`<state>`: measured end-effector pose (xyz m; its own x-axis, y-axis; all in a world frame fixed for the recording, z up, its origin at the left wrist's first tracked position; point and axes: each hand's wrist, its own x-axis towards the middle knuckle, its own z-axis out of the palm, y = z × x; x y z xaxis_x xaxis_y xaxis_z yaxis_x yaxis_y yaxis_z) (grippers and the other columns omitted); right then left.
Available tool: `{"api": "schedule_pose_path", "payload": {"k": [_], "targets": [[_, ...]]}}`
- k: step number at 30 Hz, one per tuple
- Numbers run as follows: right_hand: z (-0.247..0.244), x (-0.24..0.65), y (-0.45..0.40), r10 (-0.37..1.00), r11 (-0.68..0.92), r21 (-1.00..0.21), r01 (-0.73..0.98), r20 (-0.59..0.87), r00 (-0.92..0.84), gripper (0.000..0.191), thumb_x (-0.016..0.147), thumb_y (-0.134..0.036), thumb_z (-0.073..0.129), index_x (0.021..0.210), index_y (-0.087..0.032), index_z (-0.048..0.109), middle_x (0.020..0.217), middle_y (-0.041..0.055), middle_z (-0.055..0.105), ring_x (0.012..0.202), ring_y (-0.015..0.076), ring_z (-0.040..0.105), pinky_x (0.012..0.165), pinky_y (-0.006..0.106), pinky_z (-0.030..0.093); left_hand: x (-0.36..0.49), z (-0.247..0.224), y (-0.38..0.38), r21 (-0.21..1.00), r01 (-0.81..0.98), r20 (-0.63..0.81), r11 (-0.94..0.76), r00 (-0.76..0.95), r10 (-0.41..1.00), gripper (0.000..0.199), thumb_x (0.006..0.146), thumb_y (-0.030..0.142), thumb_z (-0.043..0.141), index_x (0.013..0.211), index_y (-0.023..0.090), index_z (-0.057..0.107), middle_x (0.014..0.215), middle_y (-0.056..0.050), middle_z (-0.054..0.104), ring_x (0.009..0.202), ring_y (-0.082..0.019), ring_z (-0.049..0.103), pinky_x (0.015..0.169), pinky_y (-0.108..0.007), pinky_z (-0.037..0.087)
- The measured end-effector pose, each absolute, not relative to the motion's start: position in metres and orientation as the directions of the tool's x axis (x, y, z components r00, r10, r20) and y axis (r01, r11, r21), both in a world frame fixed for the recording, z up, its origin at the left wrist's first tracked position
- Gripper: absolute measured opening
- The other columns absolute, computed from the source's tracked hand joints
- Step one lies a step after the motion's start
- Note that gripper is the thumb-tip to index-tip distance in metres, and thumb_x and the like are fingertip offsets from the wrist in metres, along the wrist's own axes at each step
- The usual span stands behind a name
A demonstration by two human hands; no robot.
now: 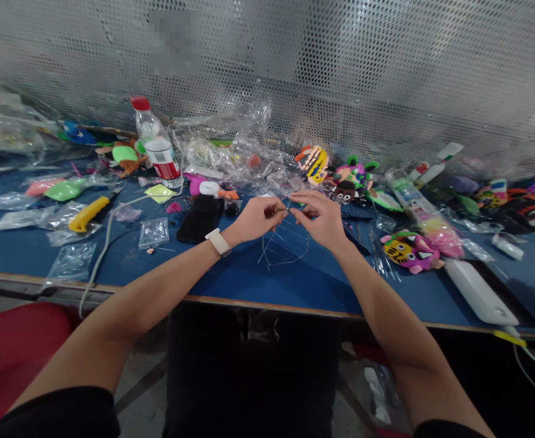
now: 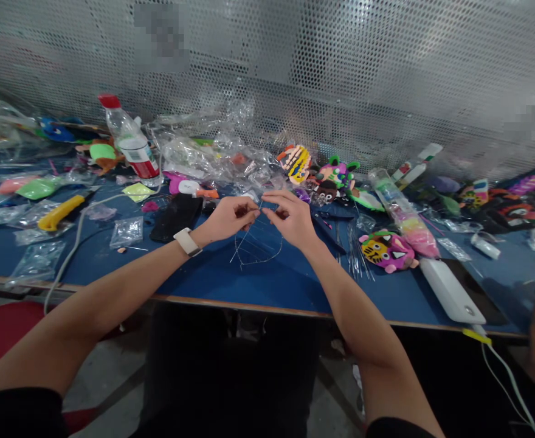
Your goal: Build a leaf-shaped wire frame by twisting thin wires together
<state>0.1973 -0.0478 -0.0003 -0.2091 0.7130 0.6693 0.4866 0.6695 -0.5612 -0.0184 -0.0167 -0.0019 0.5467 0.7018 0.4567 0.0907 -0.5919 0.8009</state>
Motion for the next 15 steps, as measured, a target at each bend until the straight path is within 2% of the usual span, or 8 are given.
{"api": "schedule_pose_path", "payload": {"k": [5,9,15], "targets": [[-0.0008,0.1979,-0.0472,0.759,0.619,-0.595,0.513,0.621,-0.196,0.023,0.098,-0.037,0.072,0.118,-0.030,0.081,0.126,0.0066,0.077,0.057,0.0137,0.070,0.056,0.038,0.064,-0.0179,-0.0010,-0.0179,0.788,0.106,0.469,-0.606,0.534,0.703,0.018,0.099,0.026,0.066,0.083,0.018,0.065,0.063,0.002,0.064,0.053,-0.010,0.062,0.056,-0.024,0.049],[0.0011,0.1974,-0.0483,0.808,0.562,-0.627,0.539,0.556,-0.196,0.024,0.097,-0.036,0.072,0.118,-0.025,0.078,0.116,0.0068,0.080,0.055,0.0135,0.070,0.060,0.037,0.063,-0.0186,-0.0004,-0.0181,0.777,0.137,0.466,-0.614,0.530,0.708,0.016,0.098,0.025,0.066,0.083,0.019,0.066,0.064,0.002,0.064,0.055,-0.010,0.063,0.057,-0.025,0.049],[-0.0044,0.1963,-0.0450,0.892,0.451,-0.808,0.379,0.420,-0.167,0.032,0.095,-0.041,0.073,0.123,-0.025,0.072,0.103,0.0045,0.081,0.050,0.0119,0.066,0.050,0.032,0.057,-0.0198,0.0023,-0.0196,0.775,0.137,0.465,-0.617,0.538,0.703,0.016,0.099,0.025,0.065,0.084,0.019,0.066,0.064,0.001,0.065,0.055,-0.011,0.062,0.057,-0.025,0.048]]}}
